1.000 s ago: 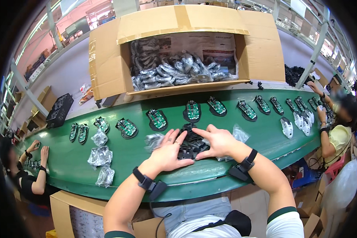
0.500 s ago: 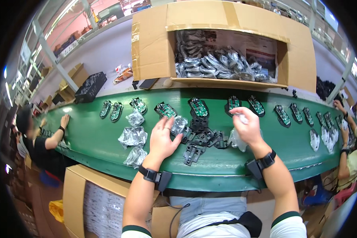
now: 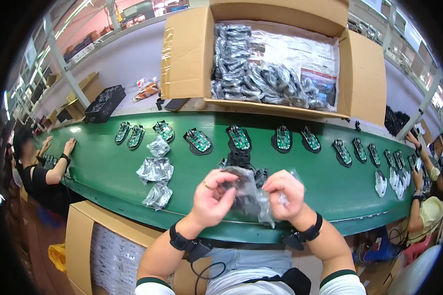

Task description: The person assembles small electronic devices by hand at a factory workstation. They pick up white plastic housings and black internal components, snap them together, and place the finished units on a green table. The person also handles small plastic bags containing parts, opening them and placing the contents on the table.

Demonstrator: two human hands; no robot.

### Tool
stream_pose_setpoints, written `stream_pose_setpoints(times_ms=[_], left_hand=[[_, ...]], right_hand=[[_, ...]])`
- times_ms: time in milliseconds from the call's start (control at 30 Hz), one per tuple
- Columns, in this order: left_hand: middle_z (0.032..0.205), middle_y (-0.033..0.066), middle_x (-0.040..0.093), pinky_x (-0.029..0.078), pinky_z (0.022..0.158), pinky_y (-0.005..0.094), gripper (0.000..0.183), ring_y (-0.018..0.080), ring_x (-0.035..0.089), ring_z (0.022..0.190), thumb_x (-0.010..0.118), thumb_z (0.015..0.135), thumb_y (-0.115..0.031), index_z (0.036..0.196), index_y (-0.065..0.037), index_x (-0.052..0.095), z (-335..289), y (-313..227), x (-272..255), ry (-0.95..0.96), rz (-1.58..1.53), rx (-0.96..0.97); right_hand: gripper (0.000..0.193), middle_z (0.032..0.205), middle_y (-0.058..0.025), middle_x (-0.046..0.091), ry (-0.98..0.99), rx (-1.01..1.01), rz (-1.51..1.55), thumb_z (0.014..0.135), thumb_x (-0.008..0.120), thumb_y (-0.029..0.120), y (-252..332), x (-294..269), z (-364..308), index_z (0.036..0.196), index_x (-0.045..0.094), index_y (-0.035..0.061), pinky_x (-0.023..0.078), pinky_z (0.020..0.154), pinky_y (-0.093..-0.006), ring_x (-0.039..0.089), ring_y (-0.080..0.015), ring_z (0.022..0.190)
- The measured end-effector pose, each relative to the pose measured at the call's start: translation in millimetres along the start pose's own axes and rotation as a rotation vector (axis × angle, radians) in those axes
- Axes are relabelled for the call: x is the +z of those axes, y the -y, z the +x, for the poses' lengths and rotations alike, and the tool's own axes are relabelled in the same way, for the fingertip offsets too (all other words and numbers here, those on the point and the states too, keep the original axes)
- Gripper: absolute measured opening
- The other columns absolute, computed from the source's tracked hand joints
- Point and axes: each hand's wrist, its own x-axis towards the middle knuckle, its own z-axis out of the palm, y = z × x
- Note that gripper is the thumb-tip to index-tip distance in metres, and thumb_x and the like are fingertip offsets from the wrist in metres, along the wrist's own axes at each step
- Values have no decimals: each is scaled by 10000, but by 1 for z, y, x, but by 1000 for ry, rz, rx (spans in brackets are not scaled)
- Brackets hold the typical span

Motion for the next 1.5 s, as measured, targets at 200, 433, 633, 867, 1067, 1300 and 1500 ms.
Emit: stream_pose_setpoints(times_ms=[200, 433, 633, 867, 1067, 1300, 1500], left_hand=[[1254, 91, 570, 537, 943, 292, 536, 156, 597, 1154, 599, 935, 125, 1428, -5, 432, -12, -1, 15, -188, -332, -64], [532, 19, 468, 379, 466, 308, 272, 115, 442, 478, 817, 887, -182, 737, -37, 644, -8, 0, 5, -223, 368, -88], [587, 104, 534, 394, 470, 368, 344, 243, 498, 480, 798, 888, -183, 648, -33, 604, 2, 10, -25, -253, 511, 61], [627, 80, 582, 437, 463, 370, 277, 231, 571, 511, 786, 850, -152, 667, -68, 596, 13, 7, -72, -414, 1082, 161], [1476, 225, 513, 311, 1158, 522, 626, 383, 454, 1375, 778, 826, -383, 1379, -130, 630, 9, 18, -118, -331, 1642, -340], [1222, 167, 669, 358, 1102, 547, 331, 341, 577, 1237, 753, 827, -328, 1076, -111, 723, 5, 35, -148, -273, 1446, -572], [1050, 136, 721, 442, 1061, 477, 117, 282, 677, 1080, 731, 878, -171, 926, -65, 716, 23, 9, -118, -531, 1308, 250]], right_hand=[[154, 853, -138, 705, 203, 265, 62, 818, 767, 43, 10, 16, 2, 953, 711, -6, 557, 698, -359, 697, -296, 774], [82, 862, -131, 712, 139, 170, -238, 850, 765, 37, 8, 0, 18, 915, 721, 17, 549, 699, -335, 701, -268, 770], [91, 848, -135, 698, 162, 149, -390, 871, 718, 22, 20, -39, 64, 961, 720, 17, 541, 674, -339, 690, -268, 739], [84, 854, -124, 676, 565, 160, -657, 847, 717, 93, 29, -43, 100, 927, 741, 89, 554, 706, -432, 677, -350, 775], [79, 838, -167, 673, 575, 264, -624, 826, 678, 99, 26, -39, 110, 880, 729, 72, 560, 726, -458, 682, -396, 812], [233, 792, -131, 705, 395, 386, -244, 817, 551, 52, 54, -40, 108, 940, 741, 0, 511, 656, -306, 649, -224, 674], [239, 688, -91, 545, 450, 78, -259, 776, 744, 69, 58, -10, 72, 673, 532, 36, 448, 563, -340, 523, -260, 572]])
